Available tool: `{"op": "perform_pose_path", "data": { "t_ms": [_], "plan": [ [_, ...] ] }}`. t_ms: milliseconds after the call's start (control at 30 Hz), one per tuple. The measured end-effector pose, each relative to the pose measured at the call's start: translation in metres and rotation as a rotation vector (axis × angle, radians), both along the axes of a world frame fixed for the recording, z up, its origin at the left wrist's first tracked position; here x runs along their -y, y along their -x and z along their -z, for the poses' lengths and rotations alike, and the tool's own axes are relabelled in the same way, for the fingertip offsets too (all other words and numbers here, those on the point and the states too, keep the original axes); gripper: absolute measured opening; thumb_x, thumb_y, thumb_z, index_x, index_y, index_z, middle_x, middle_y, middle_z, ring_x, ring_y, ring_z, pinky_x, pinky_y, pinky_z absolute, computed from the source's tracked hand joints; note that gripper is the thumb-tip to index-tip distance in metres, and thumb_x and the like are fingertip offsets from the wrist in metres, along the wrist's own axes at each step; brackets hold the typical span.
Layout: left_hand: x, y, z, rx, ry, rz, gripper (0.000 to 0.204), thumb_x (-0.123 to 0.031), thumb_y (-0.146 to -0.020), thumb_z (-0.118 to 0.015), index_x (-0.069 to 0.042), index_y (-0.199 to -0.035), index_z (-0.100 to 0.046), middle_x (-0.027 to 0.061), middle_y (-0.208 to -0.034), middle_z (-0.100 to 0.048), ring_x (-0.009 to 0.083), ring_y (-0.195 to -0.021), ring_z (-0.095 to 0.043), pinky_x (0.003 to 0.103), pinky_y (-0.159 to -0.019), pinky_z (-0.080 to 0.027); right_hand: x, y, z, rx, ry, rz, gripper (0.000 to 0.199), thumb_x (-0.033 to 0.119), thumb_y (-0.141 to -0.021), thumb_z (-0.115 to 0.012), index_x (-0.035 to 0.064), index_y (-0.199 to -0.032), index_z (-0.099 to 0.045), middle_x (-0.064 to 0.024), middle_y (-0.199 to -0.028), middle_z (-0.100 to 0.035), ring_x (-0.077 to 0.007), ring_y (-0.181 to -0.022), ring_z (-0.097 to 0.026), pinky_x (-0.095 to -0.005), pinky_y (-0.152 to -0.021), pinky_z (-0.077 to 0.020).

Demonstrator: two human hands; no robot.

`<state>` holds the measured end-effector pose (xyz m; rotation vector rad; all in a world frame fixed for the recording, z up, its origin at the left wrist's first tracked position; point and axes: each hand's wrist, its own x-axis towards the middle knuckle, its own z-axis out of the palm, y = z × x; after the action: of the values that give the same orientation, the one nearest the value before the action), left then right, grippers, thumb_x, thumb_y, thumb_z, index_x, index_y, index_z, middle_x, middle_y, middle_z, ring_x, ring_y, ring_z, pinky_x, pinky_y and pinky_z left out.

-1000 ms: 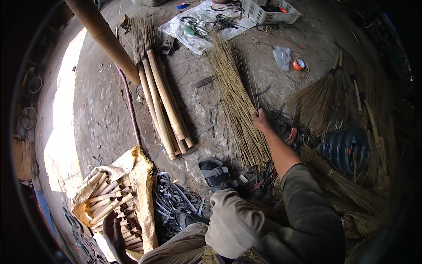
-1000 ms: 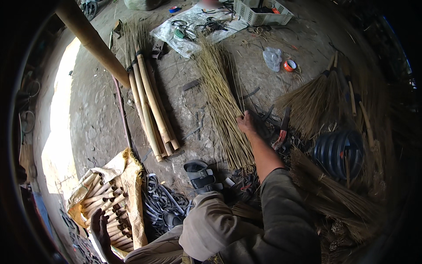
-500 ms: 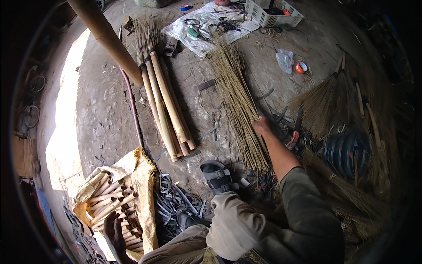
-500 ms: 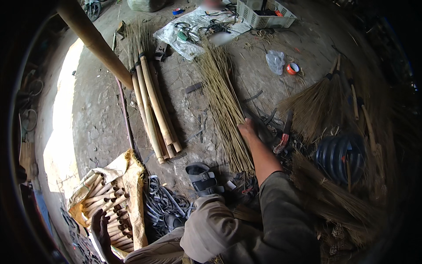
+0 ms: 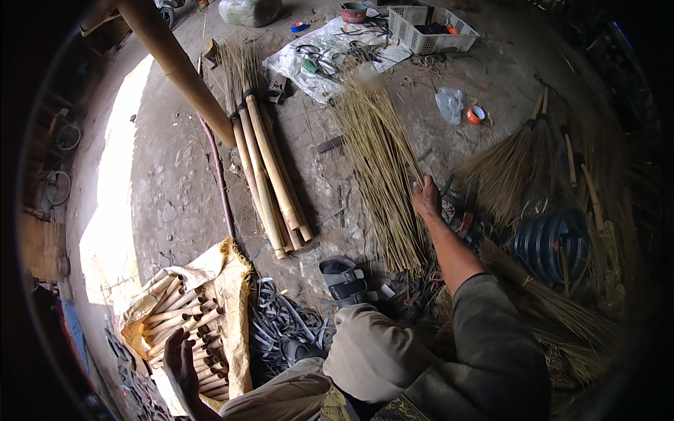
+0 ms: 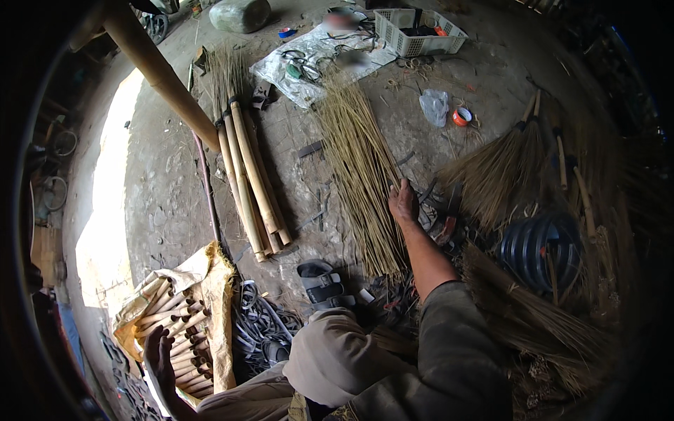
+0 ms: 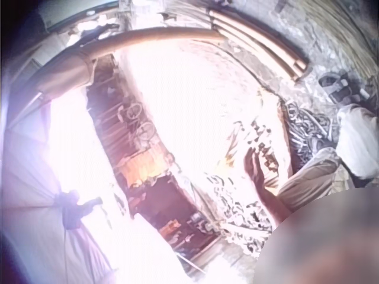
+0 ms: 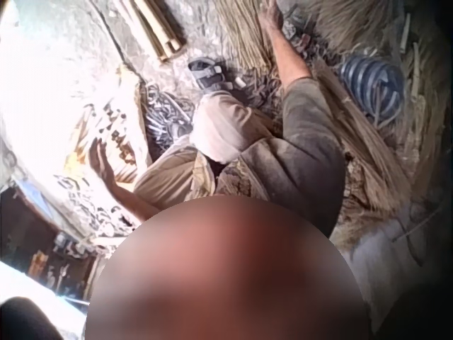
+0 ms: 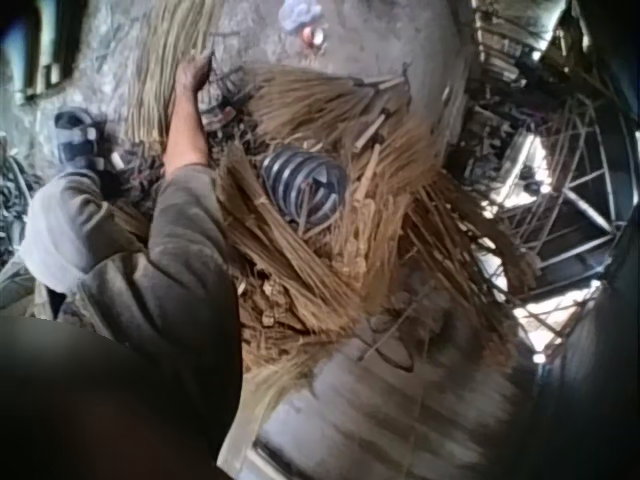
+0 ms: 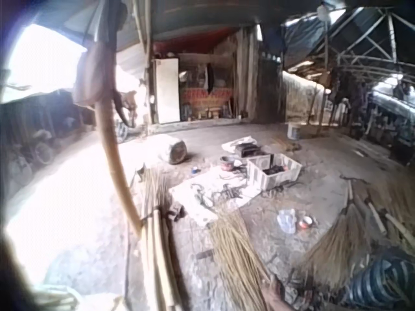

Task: The person gathers bundles of straw bristles and bamboo poles, then inserts the bristles into the hollow pole and secures them by wrapping black rubber strips around the junction. The person repeats this process for multiple brooms, placing finished units aside.

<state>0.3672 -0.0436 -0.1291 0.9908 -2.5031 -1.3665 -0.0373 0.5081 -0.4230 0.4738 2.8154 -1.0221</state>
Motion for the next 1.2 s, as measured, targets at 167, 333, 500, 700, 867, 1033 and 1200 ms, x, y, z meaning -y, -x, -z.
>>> {"op": "perform_pose_path", "data": {
  "t_ms": [167,333,500,700,867,1033,1200],
  "plan": [
    [-0.018,0.002,-0.026,-0.036,0.059,0.029,0.039,-0.021,-0.105,-0.062,0.003,-0.136,-0.058,0.0166,-0.126,-0.068,0.0246,-0.11,-0.068,0.036,-0.098,-0.052,-0.002,-0.005,-0.043,0.014,-0.211,-0.121,0.039,0.029,-0.106,-0.051,0.0009,-0.133,-0.054,-0.0288,-0.118,-0.068,-0.0474,-0.108,-0.066,-0.056,-0.086,-0.0553],
    [-0.049,-0.004,-0.056,-0.165,0.04,0.116,0.04,-0.023,-0.104,-0.064,0.005,-0.134,-0.059,0.0163,-0.125,-0.069,0.0238,-0.111,-0.068,0.036,-0.1,-0.051,-0.006,-0.011,-0.067,0.078,-0.18,-0.185,0.039,0.033,-0.105,-0.052,-0.0011,-0.123,-0.058,-0.0303,-0.115,-0.068,-0.0472,-0.107,-0.066,-0.0561,-0.088,-0.0533],
    [-0.083,-0.018,-0.077,-0.253,-0.004,0.165,0.04,-0.024,-0.104,-0.064,0.005,-0.132,-0.06,0.0156,-0.12,-0.07,0.0234,-0.106,-0.07,0.035,-0.096,-0.053,-0.017,-0.017,-0.088,0.19,-0.174,-0.233,0.042,0.035,-0.105,-0.052,0.0007,-0.126,-0.062,-0.0284,-0.124,-0.067,-0.0467,-0.114,-0.066,-0.053,-0.094,-0.0539],
    [-0.111,-0.031,-0.093,-0.319,-0.046,0.219,0.045,-0.029,-0.104,-0.065,0.006,-0.131,-0.06,0.0178,-0.123,-0.071,0.0241,-0.109,-0.07,0.036,-0.098,-0.052,-0.025,-0.032,-0.112,-0.06,-0.108,-0.217,0.037,0.032,-0.105,-0.055,0.0013,-0.125,-0.059,-0.0261,-0.114,-0.069,-0.0479,-0.105,-0.067,-0.0563,-0.089,-0.0536],
    [-0.135,-0.024,-0.098,-0.393,-0.14,0.258,0.045,-0.032,-0.103,-0.067,0.005,-0.129,-0.063,0.0154,-0.123,-0.07,0.0223,-0.111,-0.068,0.035,-0.099,-0.051,-0.03,-0.044,-0.164,-0.361,-0.17,-0.283,0.036,0.033,-0.105,-0.055,-0.0022,-0.11,-0.061,-0.0288,-0.104,-0.069,-0.05,-0.1,-0.066,-0.0564,-0.086,-0.0517],
    [-0.152,-0.012,-0.1,-0.508,-0.165,0.361,0.045,-0.033,-0.105,-0.064,0.004,-0.131,-0.063,0.0155,-0.124,-0.07,0.0224,-0.113,-0.067,0.036,-0.101,-0.05,-0.032,-0.068,-0.252,-0.661,-0.142,-0.329,0.028,0.029,-0.105,-0.054,0.002,-0.108,-0.061,-0.029,-0.094,-0.069,-0.0508,-0.093,-0.066,-0.0566,-0.075,-0.0522],
    [-0.172,0.008,-0.112,-0.626,-0.186,0.32,0.06,-0.048,-0.103,-0.063,0.0,-0.137,-0.06,0.016,-0.132,-0.067,0.0259,-0.115,-0.068,0.038,-0.095,-0.053,-0.009,-0.113,-0.365,-0.854,0.05,-0.465,0.027,0.031,-0.106,-0.056,0.0052,-0.112,-0.064,-0.0236,-0.086,-0.069,-0.0448,-0.084,-0.069,-0.0501,-0.069,-0.052]
  ]
}}
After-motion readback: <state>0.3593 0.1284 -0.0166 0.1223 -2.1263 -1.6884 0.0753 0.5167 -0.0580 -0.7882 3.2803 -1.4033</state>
